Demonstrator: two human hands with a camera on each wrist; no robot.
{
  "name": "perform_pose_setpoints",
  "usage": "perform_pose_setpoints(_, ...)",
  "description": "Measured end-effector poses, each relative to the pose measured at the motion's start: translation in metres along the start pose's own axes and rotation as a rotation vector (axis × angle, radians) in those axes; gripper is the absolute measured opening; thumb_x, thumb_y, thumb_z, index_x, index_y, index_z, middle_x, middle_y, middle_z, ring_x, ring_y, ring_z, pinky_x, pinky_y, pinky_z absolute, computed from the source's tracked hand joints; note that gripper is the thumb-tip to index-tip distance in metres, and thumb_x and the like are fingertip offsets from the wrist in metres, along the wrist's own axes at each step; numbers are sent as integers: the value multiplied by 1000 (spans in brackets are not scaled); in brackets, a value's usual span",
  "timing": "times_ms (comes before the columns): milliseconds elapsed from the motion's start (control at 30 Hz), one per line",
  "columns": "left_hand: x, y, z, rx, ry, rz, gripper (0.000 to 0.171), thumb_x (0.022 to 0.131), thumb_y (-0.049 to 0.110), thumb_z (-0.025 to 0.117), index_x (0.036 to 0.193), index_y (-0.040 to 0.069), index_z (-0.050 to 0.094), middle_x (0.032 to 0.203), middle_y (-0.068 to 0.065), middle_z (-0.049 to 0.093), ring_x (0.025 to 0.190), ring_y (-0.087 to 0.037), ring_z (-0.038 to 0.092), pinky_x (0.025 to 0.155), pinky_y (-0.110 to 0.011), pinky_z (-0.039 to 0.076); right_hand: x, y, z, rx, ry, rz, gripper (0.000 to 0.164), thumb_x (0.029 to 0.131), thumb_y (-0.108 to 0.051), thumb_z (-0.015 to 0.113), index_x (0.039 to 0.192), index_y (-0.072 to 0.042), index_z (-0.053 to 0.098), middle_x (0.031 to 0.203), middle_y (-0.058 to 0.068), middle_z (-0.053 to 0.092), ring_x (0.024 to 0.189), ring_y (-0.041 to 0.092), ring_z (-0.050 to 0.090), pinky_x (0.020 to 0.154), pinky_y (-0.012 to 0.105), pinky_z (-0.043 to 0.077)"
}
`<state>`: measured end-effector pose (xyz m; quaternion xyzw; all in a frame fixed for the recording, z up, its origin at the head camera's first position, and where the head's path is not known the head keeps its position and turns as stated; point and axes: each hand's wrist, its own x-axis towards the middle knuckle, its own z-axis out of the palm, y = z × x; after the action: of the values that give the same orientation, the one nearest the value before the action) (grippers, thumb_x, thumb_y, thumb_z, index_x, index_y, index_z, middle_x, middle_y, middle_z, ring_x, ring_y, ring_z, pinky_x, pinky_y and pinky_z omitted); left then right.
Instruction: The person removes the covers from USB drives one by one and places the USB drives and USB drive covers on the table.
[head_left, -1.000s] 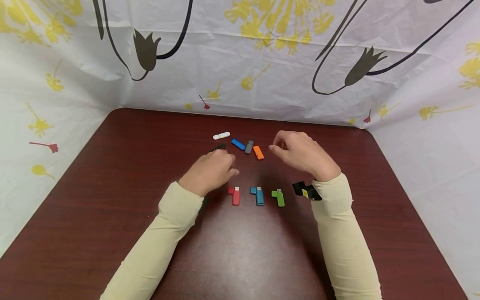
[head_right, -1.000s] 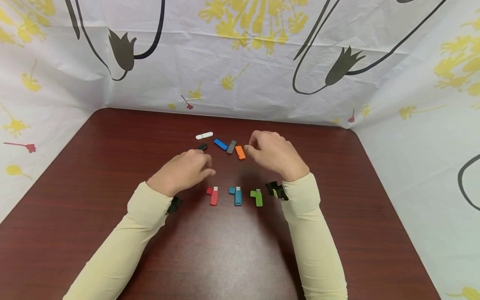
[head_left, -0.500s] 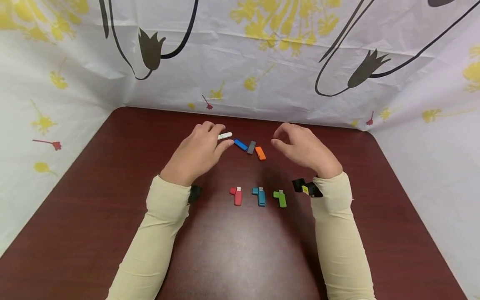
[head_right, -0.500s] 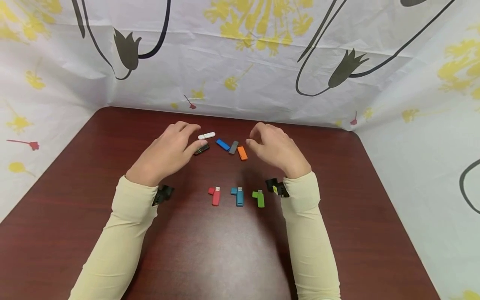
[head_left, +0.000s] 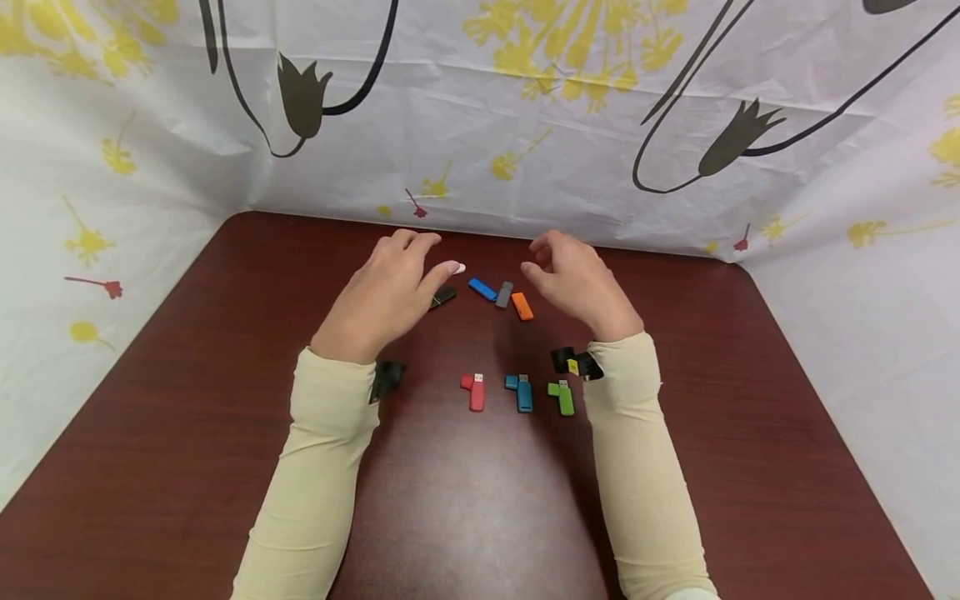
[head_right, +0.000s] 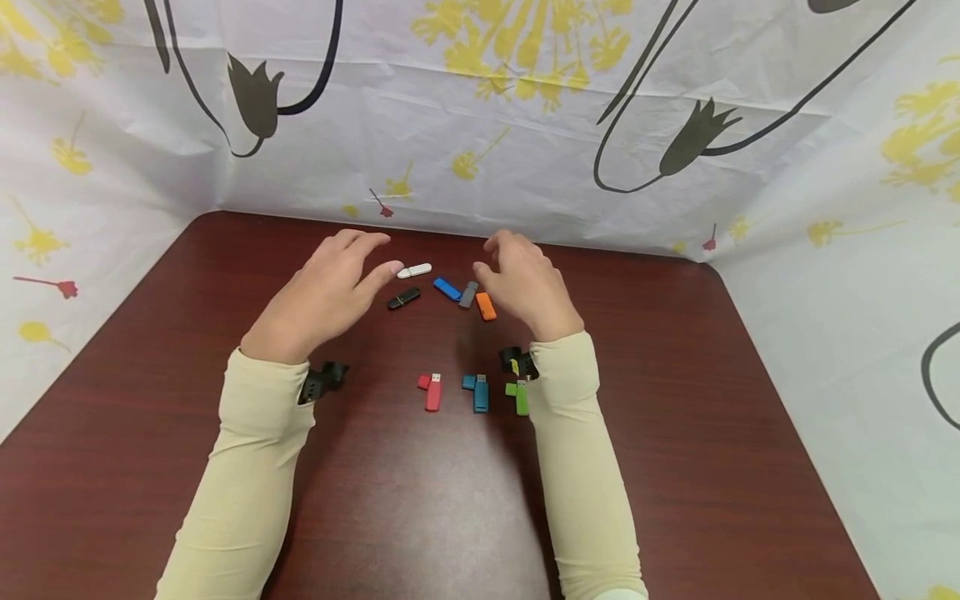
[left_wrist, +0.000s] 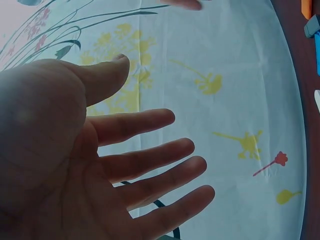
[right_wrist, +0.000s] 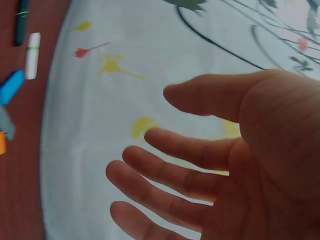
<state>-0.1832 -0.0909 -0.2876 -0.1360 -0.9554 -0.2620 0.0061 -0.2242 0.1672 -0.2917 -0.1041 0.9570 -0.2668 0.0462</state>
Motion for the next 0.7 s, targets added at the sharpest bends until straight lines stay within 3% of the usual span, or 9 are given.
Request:
perform_pose_setpoints(233, -2, -3, -1, -14, -10, -6, 58, 115, 40, 52, 161, 5, 46, 162, -20, 45, 152, -37, 40, 122, -55, 44, 19, 17, 27, -49, -68, 125, 52, 111, -28, 59, 154, 1, 50, 145, 24, 62, 123, 39, 65, 108, 58, 54)
perform_pose_setpoints(433, -1, -2, 2, -29, -22, -3, 59, 115, 42, 52, 161, 5, 46, 163, -19, 45, 153, -37, 39, 123, -55, 43, 32, 32, 48, -103, -128, 208, 51, 111, -29, 61, 150, 3, 54, 123, 21, 67, 102, 33, 66, 94, 49, 58)
perform_pose_setpoints(567, -1, -2, 3, -28, -20, 0, 60, 114, 43, 52, 161, 5, 47, 162, -18, 46, 152, -36, 41, 123, -55, 44, 37, 39, 60, -159, -150, 220, 39, 109, -29, 64, 132, 2, 62, 112, 18, 67, 92, 30, 64, 85, 45, 56)
perform_pose_setpoints(700, -1, -2, 3, -28, -25, 1, 61, 114, 45, 52, 161, 6, 47, 162, -18, 45, 153, -36, 40, 123, -55, 44, 41, 43, 71, -209, -130, 196, 40, 107, -30, 68, 132, 0, 61, 119, 19, 67, 101, 34, 65, 94, 52, 57)
